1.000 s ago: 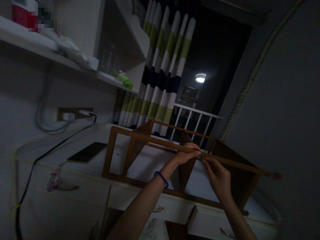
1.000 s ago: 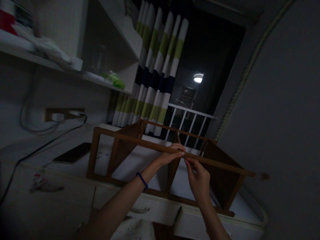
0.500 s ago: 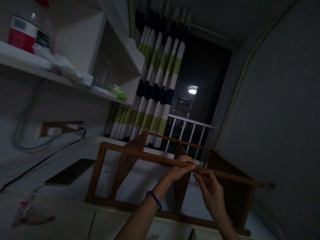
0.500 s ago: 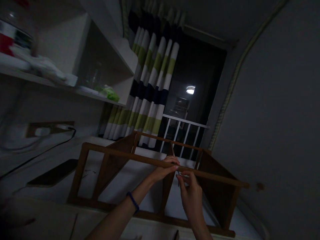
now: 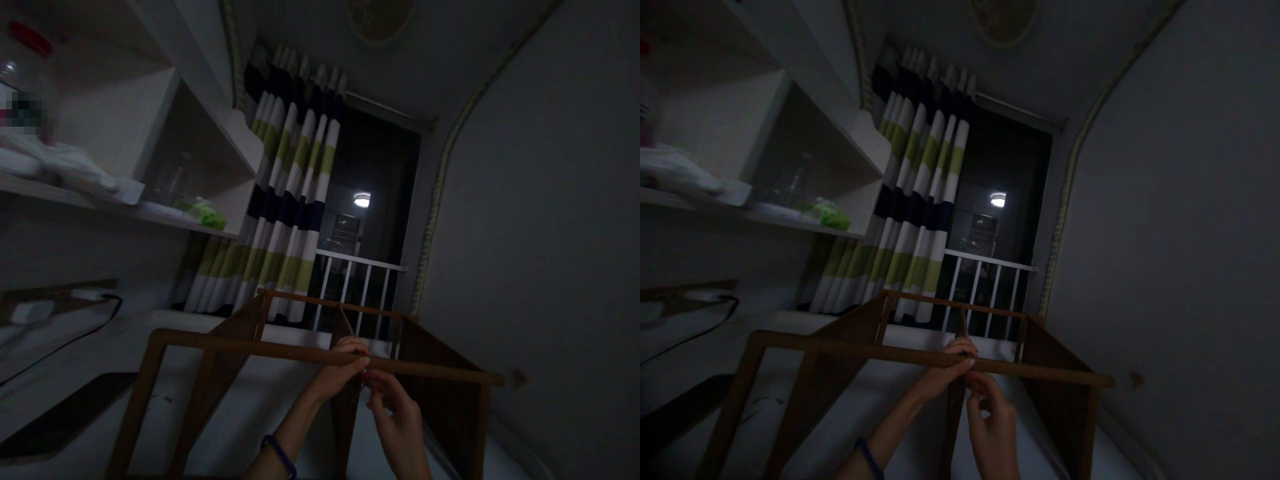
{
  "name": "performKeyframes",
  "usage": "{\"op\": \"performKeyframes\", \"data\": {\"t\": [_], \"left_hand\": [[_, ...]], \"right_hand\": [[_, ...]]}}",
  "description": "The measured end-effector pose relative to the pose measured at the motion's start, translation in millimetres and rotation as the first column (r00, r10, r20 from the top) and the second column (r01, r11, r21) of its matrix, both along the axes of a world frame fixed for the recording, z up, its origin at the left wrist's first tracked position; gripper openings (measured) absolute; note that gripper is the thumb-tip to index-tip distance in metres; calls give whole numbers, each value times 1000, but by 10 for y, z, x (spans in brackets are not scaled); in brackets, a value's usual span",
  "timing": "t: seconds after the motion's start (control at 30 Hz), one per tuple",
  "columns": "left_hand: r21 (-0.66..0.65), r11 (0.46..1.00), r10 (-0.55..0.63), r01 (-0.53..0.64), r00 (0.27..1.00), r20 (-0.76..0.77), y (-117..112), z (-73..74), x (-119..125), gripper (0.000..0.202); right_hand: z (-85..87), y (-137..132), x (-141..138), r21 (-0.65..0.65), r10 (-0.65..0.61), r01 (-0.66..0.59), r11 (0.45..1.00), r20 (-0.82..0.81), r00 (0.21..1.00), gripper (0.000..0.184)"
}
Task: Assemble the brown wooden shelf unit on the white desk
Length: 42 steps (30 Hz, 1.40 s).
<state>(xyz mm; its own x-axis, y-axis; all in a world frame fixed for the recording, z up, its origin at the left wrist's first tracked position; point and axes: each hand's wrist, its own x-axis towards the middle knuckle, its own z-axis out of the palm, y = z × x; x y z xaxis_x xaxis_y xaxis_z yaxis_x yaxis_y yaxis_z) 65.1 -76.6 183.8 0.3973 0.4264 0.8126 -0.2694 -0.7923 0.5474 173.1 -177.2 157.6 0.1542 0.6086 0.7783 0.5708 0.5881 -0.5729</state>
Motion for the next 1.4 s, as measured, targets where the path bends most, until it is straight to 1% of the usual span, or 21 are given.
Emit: {"op": "performKeyframes", "data": {"t": [0.07, 0.13, 0.2, 0.27, 0.3, 0.37, 0.47, 0.6, 0.63, 0.73, 0.77, 0.8, 0.83, 0.93, 0.97, 1.07, 1.13, 1.3, 1.4], "left_hand": [[-5, 1000, 4, -4, 1000, 1, 2, 5, 3, 18], [-2, 1000, 4, -4, 1000, -4, -5, 18, 3, 18], [3, 1000, -1, 2, 1000, -15, -12, 33, -1, 18], [3, 1000, -4, 4, 1000, -28, -12, 42, -4, 17], [4, 1000, -4, 4, 999, -33, -8, 44, -5, 17], [9, 1000, -7, 7, 999, -37, 4, 43, -4, 16], [12, 1000, -19, 19, 999, -37, 22, 39, 1, 16], [-4, 1000, -19, 19, 999, -38, 13, 42, -4, 15], [-5, 1000, -16, 16, 999, -40, 7, 45, -7, 14], [-3, 1000, -6, 6, 999, -45, -9, 52, -14, 13], [-4, 1000, -7, 7, 999, -47, -11, 52, -14, 13], [-5, 1000, -12, 11, 999, -45, -11, 52, -13, 13], [-7, 1000, -17, 17, 999, -39, -10, 50, -12, 13], [-7, 1000, -30, 30, 999, -40, -8, 42, -4, 13], [-6, 1000, -28, 28, 999, -43, -10, 40, -3, 14], [3, 1000, -13, 13, 999, -46, -24, 42, -1, 15], [17, 1000, -1, 2, 999, -46, -34, 46, -5, 15], [36, 999, 26, -24, 997, -74, -38, 50, -14, 17], [37, 999, 35, -32, 997, -74, -35, 46, -13, 17]], "right_hand": [[12, 2, 17, 60, -49, 43, 997, 112, 993, 19], [42, 4, 28, 147, -140, 108, 983, 224, 964, 17], [87, 5, 27, 258, -270, 187, 948, 338, 902, 17], [143, 5, 12, 363, -394, 248, 898, 415, 820, 17], [173, 3, 1, 396, -432, 262, 880, 436, 789, 17], [232, -3, -23, 412, -458, 278, 868, 446, 769, 17], [312, -21, -46, 343, -404, 267, 900, 429, 808, 18], [397, -60, -38, 163, -298, 256, 953, 333, 895, 15], [415, -72, -33, 124, -270, 244, 962, 302, 914, 17], [454, -103, -24, 51, -201, 195, 980, 232, 952, 43], [460, -109, -23, 40, -189, 185, 982, 216, 958, 46], [461, -113, -21, 33, -179, 176, 984, 207, 962, 45], [459, -115, -18, 28, -171, 169, 985, 200, 965, 40], [442, -114, 4, -3, -130, 132, 991, 168, 977, 15], [437, -114, 16, -19, -112, 117, 993, 154, 982, 12], [427, -117, 71, -56, -78, 86, 995, 121, 990, 16], [415, -116, 117, -64, -65, 74, 995, 126, 990, 20], [347, -101, 210, -103, -15, 33, 994, 169, 986, 27], [320, -112, 221, -112, -34, 63, 992, 240, 970, 29]]}}
